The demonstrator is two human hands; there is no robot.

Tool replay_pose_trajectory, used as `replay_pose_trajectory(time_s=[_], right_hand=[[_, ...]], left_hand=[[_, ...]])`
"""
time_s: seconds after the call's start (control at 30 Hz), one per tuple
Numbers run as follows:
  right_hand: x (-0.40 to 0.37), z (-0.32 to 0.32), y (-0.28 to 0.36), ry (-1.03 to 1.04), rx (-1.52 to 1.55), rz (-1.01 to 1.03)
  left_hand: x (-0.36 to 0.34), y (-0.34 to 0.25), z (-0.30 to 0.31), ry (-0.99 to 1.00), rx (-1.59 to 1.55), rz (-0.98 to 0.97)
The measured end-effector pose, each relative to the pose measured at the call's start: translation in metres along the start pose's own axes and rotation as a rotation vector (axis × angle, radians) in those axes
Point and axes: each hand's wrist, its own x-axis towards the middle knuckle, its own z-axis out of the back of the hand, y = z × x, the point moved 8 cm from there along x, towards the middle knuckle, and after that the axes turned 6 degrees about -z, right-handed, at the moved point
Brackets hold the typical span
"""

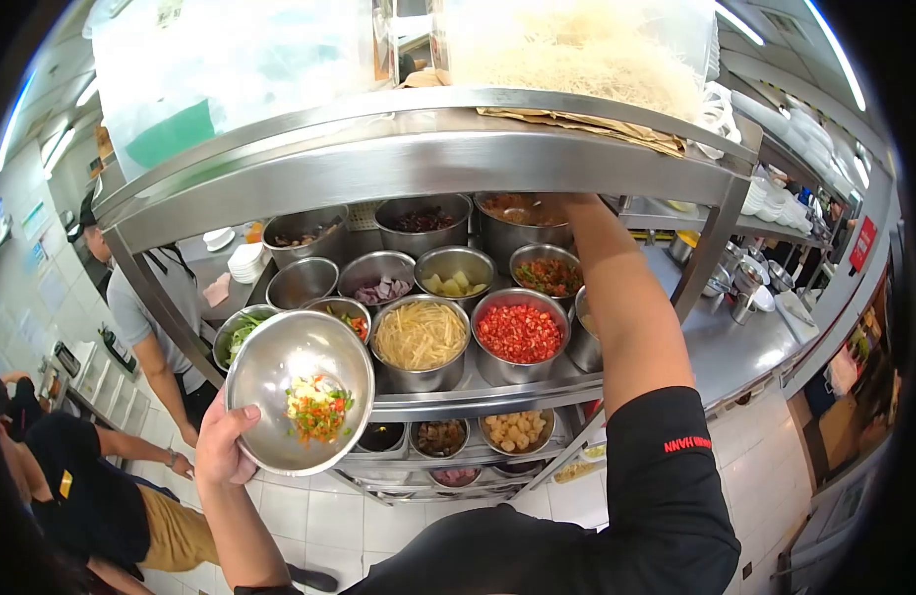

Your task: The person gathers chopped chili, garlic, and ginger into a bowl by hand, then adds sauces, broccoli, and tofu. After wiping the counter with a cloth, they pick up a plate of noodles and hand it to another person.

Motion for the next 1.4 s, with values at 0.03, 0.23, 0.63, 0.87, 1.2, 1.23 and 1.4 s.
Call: replay_pose_trajectory(time_s=[0.03, 0.23, 0.63, 0.87, 1.2, 1.23, 1.4], right_hand=[[-0.001, 0.004, 0.001, -0.008, 0.004, 0.007], [-0.011, -0.01, 0.02, 0.033, 0.012, 0.063], [-0.018, 0.01, 0.007, -0.009, 0.024, 0.072], [-0.016, 0.03, -0.017, -0.103, 0.022, 0.037], [0.006, 0.032, -0.015, -0.291, 0.048, 0.143], [0.01, 0.027, -0.012, -0.284, 0.058, 0.169], [0.018, -0.003, 0.0, -0.149, 0.079, 0.273]], left_hand=[[0.005, -0.001, 0.001, -0.025, 0.01, -0.023], [0.04, -0.014, -0.025, -0.019, -0.03, -0.095], [0.143, -0.01, -0.084, 0.073, 0.203, 0.089], [0.206, 0.038, -0.13, 0.168, 0.277, 0.274], [0.265, 0.068, -0.151, 0.374, 0.147, 0.092], [0.261, 0.064, -0.149, 0.38, 0.107, 0.097], [0.221, 0.043, -0.14, 0.363, 0.05, 0.115]])
